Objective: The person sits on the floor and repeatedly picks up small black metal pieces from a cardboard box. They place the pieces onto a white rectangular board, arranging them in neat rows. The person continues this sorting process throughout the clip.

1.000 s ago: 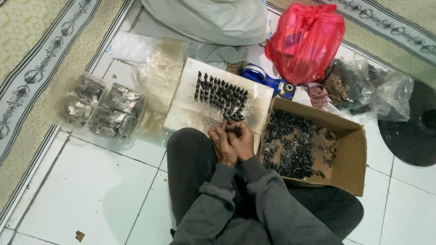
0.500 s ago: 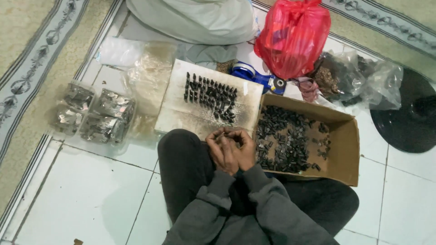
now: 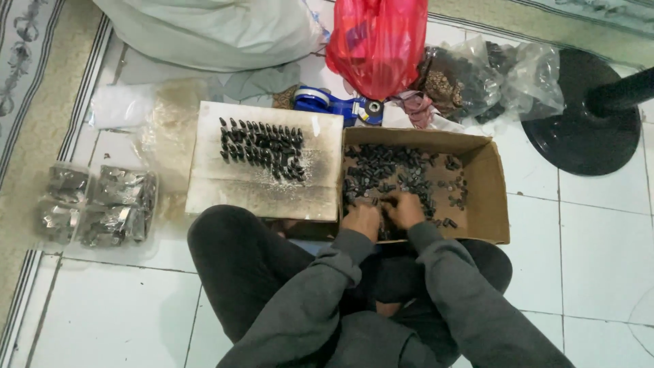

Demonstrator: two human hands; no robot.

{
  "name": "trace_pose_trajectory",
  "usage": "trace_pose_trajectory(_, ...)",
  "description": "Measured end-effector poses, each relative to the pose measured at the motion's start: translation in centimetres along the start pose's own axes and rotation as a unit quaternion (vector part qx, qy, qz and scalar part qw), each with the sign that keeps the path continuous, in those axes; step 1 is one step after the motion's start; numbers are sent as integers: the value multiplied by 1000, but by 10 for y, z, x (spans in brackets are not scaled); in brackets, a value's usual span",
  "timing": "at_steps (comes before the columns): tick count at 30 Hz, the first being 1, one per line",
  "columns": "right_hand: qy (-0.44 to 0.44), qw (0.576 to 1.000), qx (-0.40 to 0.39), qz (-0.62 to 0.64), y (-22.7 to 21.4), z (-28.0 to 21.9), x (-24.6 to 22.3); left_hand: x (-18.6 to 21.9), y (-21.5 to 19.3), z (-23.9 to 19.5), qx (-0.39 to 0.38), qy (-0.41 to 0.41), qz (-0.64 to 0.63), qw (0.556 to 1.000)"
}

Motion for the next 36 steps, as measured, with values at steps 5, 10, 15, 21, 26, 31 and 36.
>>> trace_pose_trajectory(5, 4, 996, -64, -61, 5, 31, -22, -9, 25, 76, 75, -82, -54, 992)
trace_pose_trajectory(10, -22, 990, -97, -104, -5, 34, -36, -5, 0, 91, 159, -155, -202, 954)
trace_pose_trajectory(15, -53, 983, -121, -123, 19, 51, -16, -18, -35, 80, 7, -334, -589, 736)
trace_pose_trajectory(21, -64, 988, -111, -92, 28, 48, 0, 4, -75, 39, 8, -253, -528, 810)
trace_pose_trajectory(26, -48, 995, -73, -44, 36, 30, 10, -14, 5, 78, 178, -111, -359, 909)
trace_pose_trajectory(31, -28, 995, 13, 98, 15, 0, -8, -12, -12, 54, 231, -35, -403, 885)
trace_pose_trajectory(36, -26, 987, 57, 147, 6, -18, -19, -14, -64, -8, 176, 50, -439, 879)
Point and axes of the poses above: each hand's wrist, its own z-axis towards the middle knuckle, its own y-axis out of the palm, x = y × z, the point moved 4 cm from there along z, towards the middle knuckle, and after that the axes turned 15 degrees about -y, right-handed, at the moved point
